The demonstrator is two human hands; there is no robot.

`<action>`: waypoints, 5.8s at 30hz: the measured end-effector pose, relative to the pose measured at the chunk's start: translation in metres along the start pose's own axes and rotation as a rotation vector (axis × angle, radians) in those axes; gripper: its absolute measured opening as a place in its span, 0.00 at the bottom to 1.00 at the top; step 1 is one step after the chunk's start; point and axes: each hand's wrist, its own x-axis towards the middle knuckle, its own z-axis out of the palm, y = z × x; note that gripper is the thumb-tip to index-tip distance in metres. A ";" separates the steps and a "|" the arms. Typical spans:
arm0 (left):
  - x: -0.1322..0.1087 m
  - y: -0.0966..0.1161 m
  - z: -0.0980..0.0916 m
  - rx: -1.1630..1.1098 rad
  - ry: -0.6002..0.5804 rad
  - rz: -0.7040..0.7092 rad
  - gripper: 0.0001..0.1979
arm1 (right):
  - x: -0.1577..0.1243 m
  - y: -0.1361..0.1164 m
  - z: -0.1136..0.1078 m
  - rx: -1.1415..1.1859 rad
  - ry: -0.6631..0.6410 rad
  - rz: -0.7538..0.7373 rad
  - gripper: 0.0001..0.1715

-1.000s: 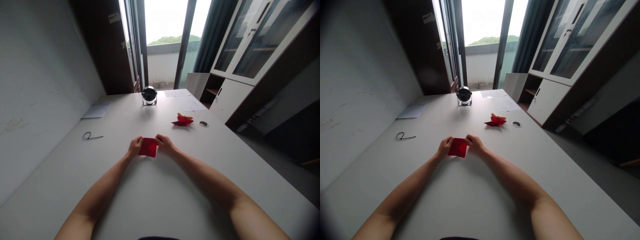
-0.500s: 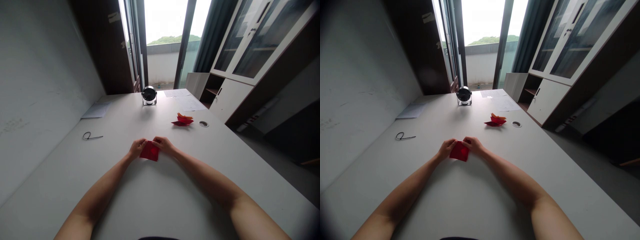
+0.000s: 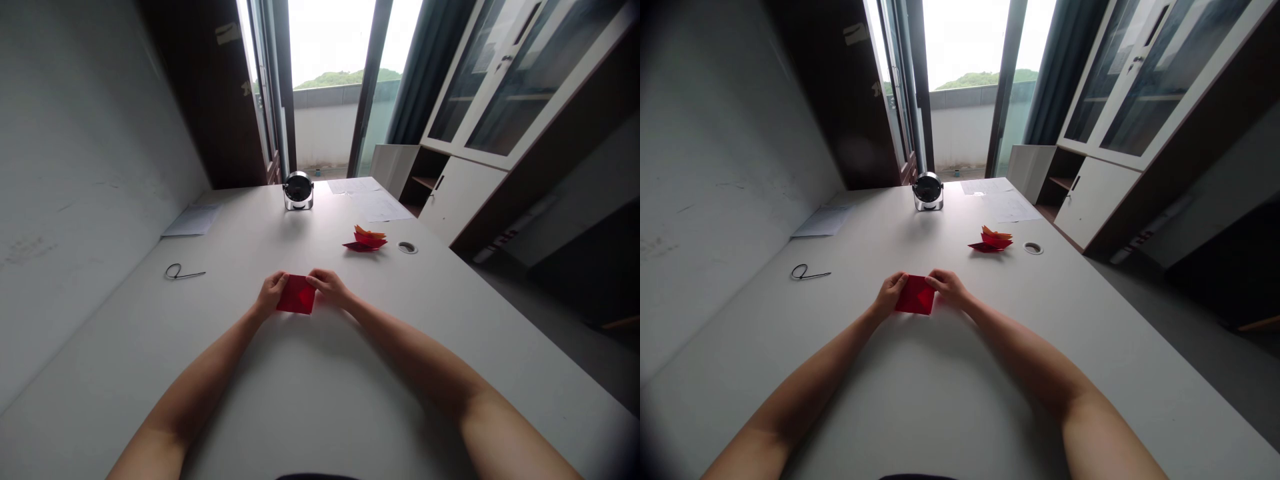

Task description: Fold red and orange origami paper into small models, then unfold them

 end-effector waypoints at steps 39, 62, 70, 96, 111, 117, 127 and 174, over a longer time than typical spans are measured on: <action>0.006 -0.012 -0.004 0.074 -0.029 0.061 0.15 | -0.002 0.000 0.005 -0.018 0.113 -0.031 0.25; 0.009 -0.017 -0.007 0.016 -0.086 0.035 0.15 | -0.008 -0.005 0.006 -0.170 0.044 -0.050 0.20; 0.009 -0.019 -0.007 0.124 -0.120 0.076 0.13 | -0.007 -0.001 0.005 -0.170 0.012 -0.042 0.18; 0.001 -0.005 -0.003 0.542 -0.208 0.234 0.10 | -0.006 -0.004 0.003 -0.239 0.162 -0.128 0.26; 0.009 -0.008 -0.015 0.418 0.152 0.239 0.11 | -0.001 0.002 0.001 0.068 0.105 -0.135 0.19; 0.014 -0.014 -0.013 0.096 0.172 0.173 0.14 | 0.002 0.007 0.001 0.014 0.033 -0.143 0.19; 0.011 -0.013 -0.014 0.340 0.137 0.220 0.15 | -0.004 -0.009 0.004 -0.110 0.116 -0.312 0.16; 0.006 -0.013 -0.003 -0.015 -0.086 0.114 0.18 | 0.006 0.007 -0.003 0.167 0.158 -0.033 0.22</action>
